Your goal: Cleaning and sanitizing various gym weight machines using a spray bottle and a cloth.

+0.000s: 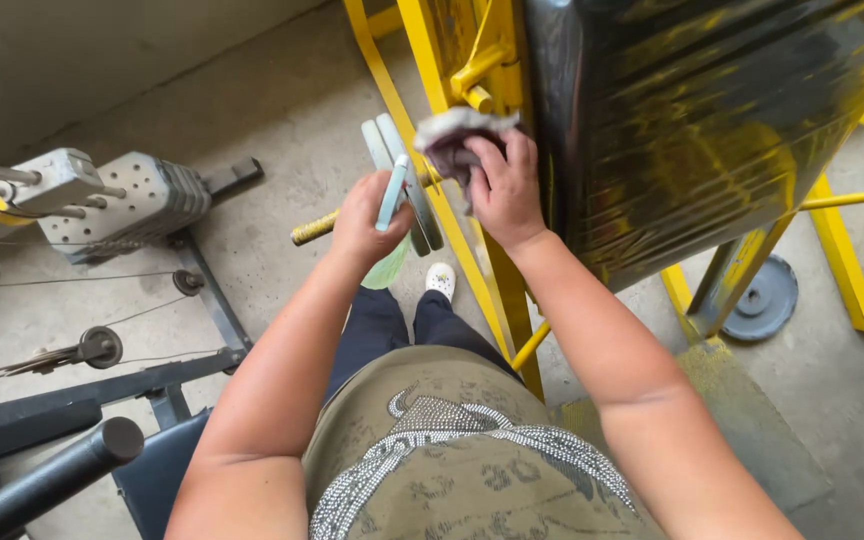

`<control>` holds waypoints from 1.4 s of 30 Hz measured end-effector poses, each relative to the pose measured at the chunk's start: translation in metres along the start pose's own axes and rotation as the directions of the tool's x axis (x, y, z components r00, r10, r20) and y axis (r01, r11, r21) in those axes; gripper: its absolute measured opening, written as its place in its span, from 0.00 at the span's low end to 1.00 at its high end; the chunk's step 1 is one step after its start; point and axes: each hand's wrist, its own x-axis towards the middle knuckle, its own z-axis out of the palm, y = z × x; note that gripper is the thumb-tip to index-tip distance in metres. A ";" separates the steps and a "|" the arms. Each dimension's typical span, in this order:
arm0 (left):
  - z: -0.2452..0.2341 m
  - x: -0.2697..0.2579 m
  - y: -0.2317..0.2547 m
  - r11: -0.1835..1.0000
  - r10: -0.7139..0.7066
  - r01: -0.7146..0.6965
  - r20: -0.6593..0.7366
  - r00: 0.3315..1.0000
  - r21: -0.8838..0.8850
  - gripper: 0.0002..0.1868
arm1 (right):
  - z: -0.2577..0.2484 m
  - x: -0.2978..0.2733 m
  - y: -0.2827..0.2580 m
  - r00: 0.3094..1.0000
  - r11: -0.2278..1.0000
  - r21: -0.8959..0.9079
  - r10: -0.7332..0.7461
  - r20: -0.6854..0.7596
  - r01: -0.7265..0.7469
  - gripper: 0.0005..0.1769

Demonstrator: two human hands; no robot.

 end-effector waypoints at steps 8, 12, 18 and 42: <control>-0.002 -0.041 -0.056 0.977 -0.182 0.176 -0.040 0.983 -0.116 0.16 | -0.006 -0.051 -0.054 0.968 0.995 0.103 -0.032 0.249 0.007 0.22; -0.004 -0.053 -0.079 0.958 -0.190 0.161 -0.102 0.977 -0.238 0.17 | 0.063 -0.052 -0.053 0.961 0.996 0.089 -0.044 0.273 0.020 0.26; -0.008 -0.062 -0.079 0.961 -0.203 0.165 -0.163 0.965 -0.221 0.18 | 0.133 -0.011 -0.045 0.971 0.986 -0.103 -0.109 0.213 0.133 0.34; -0.015 -0.032 -0.068 0.942 -0.196 0.163 -0.086 0.977 -0.294 0.16 | 0.134 -0.076 -0.027 0.952 0.994 -0.106 0.024 0.304 0.009 0.49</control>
